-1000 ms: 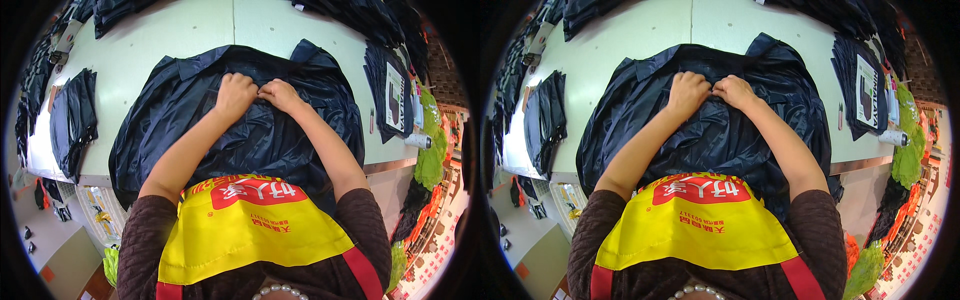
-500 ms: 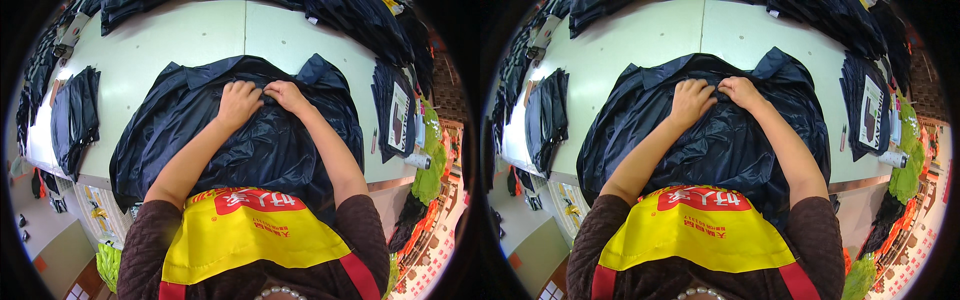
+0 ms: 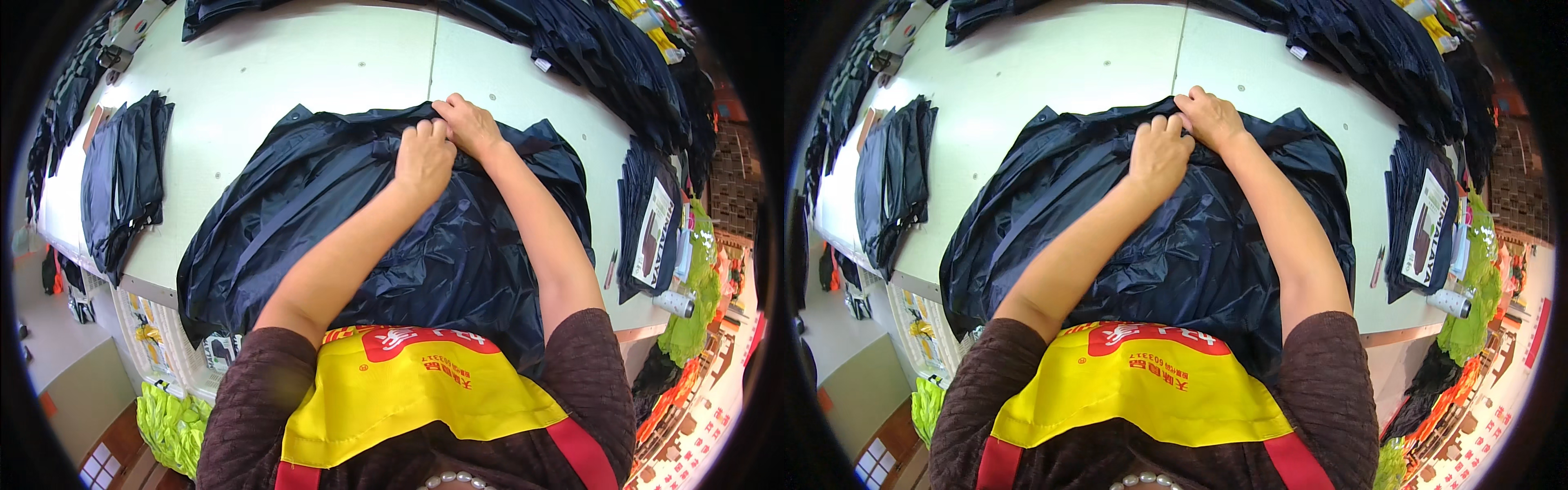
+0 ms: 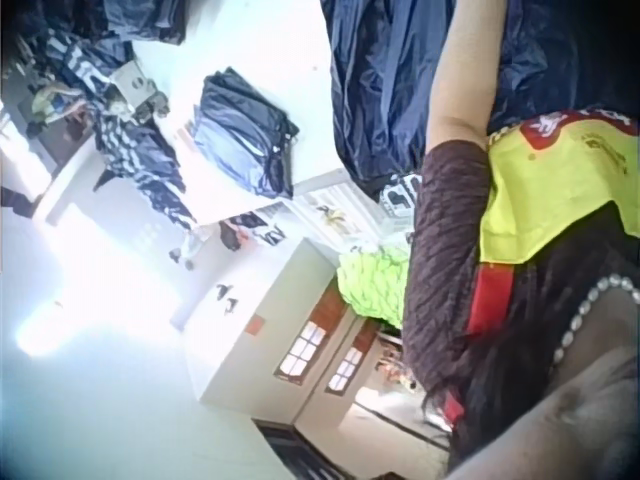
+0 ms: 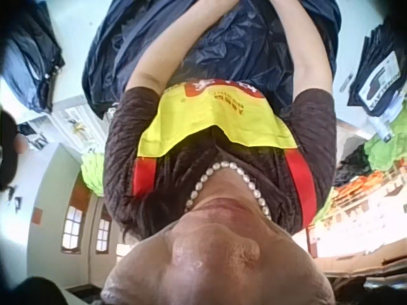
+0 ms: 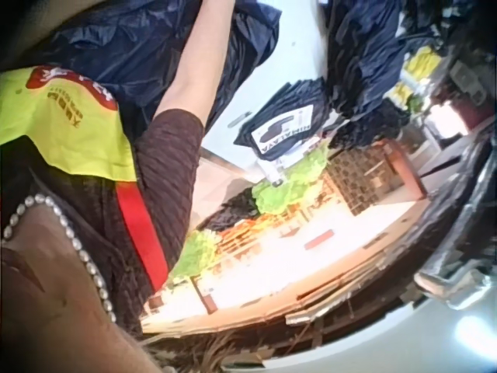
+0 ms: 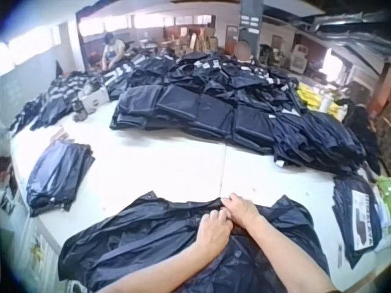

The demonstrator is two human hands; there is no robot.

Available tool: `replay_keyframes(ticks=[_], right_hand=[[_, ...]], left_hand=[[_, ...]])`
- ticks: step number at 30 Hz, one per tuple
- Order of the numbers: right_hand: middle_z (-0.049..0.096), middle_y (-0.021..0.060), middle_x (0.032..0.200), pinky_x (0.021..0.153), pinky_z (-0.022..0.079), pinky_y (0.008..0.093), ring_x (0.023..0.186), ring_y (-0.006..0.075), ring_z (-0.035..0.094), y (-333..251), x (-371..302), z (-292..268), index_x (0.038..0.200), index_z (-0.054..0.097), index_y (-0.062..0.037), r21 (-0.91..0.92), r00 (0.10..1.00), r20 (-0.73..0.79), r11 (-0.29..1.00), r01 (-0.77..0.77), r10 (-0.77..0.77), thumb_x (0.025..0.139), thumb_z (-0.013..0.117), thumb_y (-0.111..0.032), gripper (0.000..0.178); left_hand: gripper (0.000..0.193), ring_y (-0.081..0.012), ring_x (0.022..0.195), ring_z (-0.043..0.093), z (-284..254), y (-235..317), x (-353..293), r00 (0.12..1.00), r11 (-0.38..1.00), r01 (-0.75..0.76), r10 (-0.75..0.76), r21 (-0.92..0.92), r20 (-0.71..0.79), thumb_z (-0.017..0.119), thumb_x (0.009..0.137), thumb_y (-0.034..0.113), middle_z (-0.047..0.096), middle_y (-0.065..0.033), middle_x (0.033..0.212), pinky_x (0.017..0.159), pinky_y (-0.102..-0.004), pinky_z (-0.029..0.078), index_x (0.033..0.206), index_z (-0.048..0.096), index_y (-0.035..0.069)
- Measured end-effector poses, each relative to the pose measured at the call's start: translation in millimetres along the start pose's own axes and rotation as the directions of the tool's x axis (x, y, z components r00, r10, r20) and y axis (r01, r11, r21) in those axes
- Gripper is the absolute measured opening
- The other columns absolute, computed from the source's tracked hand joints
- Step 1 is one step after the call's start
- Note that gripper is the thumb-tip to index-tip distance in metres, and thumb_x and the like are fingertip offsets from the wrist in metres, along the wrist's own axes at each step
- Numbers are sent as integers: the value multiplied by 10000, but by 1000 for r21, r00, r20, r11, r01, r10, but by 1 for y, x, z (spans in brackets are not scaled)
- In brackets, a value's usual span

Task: The person folds a dark jacket on a table, aligns edges, and places it into a plastic bag. They then retrieve another jacket, unfold it, and use a small tool to cut or trim a tag or thread before folding and bagging it.

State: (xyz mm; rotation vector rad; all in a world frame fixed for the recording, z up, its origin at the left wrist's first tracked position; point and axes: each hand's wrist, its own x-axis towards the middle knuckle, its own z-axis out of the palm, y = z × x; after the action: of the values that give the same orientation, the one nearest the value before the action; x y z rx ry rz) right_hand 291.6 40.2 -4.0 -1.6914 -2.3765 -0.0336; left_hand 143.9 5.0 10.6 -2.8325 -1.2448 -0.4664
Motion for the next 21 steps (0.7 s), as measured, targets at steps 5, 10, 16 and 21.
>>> replay_keyframes(ticks=[5, 10, 16, 21], right_hand=[[587, 63, 772, 618, 539, 329, 770, 225, 614, -6, 20, 1, 817, 581, -103, -129, 988, -58, 982, 138, -146, 753, 661, -233, 165], [591, 68, 726, 601, 502, 310, 696, 231, 604, -9, 38, 16, 818, 585, -78, 92, 929, -192, 937, 337, -316, 785, 656, -218, 161], [584, 94, 607, 547, 438, 320, 534, 229, 520, -12, 68, 15, 701, 599, -50, 462, 965, 263, 877, -133, 8, 827, 642, -287, 272], [620, 92, 673, 631, 474, 365, 614, 248, 557, -23, 96, -3, 733, 650, -87, 294, 892, 451, 942, -160, 11, 808, 650, -326, 250]], left_hand=[[302, -229, 803, 534, 16, 14, -27, 966, 941, 133, -194, -312, -173, 595, 731, 107, 550, -72, 932, 657, -328, 467, 1032, 604, 86], [444, -281, 1017, 499, 10, 14, -36, 965, 934, 78, -158, -348, -210, 655, 705, 150, 555, -99, 1119, 904, -460, 367, 1129, 563, 55], [395, -268, 1059, 489, 26, -10, -4, 985, 924, -46, -22, -380, -173, 699, 683, 165, 569, -90, 1025, 986, -506, 301, 1042, 582, 51], [379, -290, 1089, 489, 31, -38, 18, 950, 842, -300, 306, -449, -62, 657, 754, 248, 584, -124, 1045, 989, -458, 324, 1049, 593, 19]])
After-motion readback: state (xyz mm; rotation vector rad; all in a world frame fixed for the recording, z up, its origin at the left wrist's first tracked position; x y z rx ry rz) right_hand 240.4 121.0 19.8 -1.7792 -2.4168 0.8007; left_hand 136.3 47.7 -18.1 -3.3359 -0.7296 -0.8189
